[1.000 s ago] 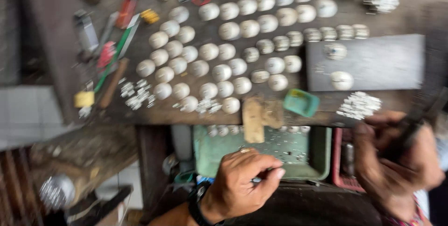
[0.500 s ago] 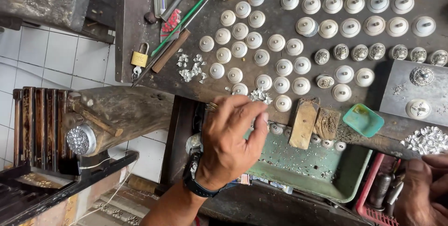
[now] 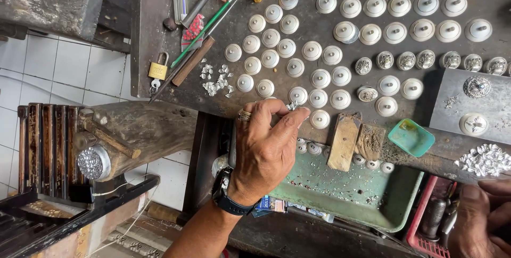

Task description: The person uses a small metal file to shape tiny silver pieces at a cluttered workbench. They repeatedly pick up pieces, file them, and place them back among many similar items.

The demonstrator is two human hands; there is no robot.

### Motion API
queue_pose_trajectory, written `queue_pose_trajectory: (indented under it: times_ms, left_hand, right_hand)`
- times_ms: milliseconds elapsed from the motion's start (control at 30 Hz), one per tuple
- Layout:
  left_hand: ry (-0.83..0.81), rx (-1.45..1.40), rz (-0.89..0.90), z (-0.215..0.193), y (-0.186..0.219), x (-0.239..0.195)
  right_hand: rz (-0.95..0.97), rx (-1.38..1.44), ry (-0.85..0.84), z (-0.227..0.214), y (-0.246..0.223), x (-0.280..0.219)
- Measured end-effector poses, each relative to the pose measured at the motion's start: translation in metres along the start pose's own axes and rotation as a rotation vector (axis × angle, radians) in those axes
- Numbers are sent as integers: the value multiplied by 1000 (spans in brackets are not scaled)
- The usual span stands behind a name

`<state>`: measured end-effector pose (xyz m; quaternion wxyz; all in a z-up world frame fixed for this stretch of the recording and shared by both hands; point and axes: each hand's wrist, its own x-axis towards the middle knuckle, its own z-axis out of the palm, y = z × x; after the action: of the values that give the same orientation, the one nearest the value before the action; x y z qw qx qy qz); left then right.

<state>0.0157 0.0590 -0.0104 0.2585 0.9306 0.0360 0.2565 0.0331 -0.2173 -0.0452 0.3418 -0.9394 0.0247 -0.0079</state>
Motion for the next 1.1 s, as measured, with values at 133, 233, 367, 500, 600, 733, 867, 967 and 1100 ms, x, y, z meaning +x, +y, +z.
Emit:
queue_pose_trajectory:
  times_ms: [133, 233, 367, 500, 600, 733, 867, 967, 1100]
  left_hand:
    - [-2, 22, 10, -1, 2, 2]
    - [9, 29, 17, -2, 3, 3]
    - [3, 8, -3, -2, 5, 1]
    - [20, -63, 2, -2, 5, -2]
    - [31, -96, -6, -1, 7, -4]
    - [73, -125, 76, 8, 11, -11]
    - [63, 3, 116, 6, 14, -11]
    - [81, 16, 89, 11, 3, -12]
    - [101, 15, 90, 5, 3, -8]
  right_hand:
    - [33, 22, -9, -1, -13, 3]
    - [70, 28, 6, -5, -32, 2]
    - [54, 159, 44, -4, -44, 1]
    - [-18, 218, 24, -8, -41, 4]
    - [-118, 364, 0, -12, -51, 3]
    - [-393, 288, -18, -15, -54, 10]
    - [-742, 319, 2, -4, -53, 13]
    - [-711, 346, 70, 3, -63, 1]
    - [-748, 327, 44, 1, -65, 1]
